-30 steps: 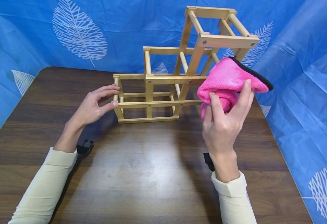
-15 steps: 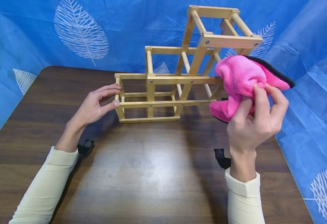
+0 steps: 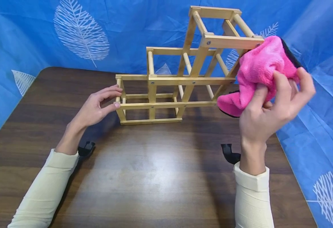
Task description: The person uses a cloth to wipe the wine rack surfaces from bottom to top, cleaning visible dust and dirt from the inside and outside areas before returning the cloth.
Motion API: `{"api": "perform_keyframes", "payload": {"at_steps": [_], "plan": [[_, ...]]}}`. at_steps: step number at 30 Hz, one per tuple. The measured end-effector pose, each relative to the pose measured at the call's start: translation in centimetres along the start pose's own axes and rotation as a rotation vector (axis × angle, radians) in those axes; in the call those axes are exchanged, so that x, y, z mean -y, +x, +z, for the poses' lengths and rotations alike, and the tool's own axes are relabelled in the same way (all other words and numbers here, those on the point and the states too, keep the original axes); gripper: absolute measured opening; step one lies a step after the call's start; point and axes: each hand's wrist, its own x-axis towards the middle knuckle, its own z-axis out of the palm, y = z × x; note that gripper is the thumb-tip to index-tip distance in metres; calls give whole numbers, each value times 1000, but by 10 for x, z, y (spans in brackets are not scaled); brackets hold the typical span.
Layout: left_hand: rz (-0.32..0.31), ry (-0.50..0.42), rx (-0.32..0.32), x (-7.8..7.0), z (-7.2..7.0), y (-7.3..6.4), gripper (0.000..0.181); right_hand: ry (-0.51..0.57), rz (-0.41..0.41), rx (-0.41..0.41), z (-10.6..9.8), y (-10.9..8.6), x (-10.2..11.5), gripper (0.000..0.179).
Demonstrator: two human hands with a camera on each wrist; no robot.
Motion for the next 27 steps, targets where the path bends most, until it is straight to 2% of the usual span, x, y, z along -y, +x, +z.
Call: {"api": "perform_keyframes", "payload": {"at_steps": [3, 5, 8, 12, 15, 19, 27], "plan": [[0, -13, 8, 1, 1, -1, 35, 52, 31, 123, 9, -3, -1, 22], [8, -18, 10, 2, 2, -1, 30, 97, 42, 196, 13, -6, -3, 36], [24, -21, 11, 2, 2, 0, 23, 129, 50, 270, 17, -9, -6, 48], [41, -22, 9, 3, 2, 1, 17, 50, 20, 319, 20, -12, -15, 41], [44, -23, 8, 1, 4, 2, 16, -25, -4, 342, 17, -15, -27, 34], [44, -29, 6, 0, 5, 2, 15, -79, -19, 375, 11, -22, -42, 33], [43, -34, 1, 1, 3, -1, 17, -88, 52, 418, 2, -40, -54, 32]]}}
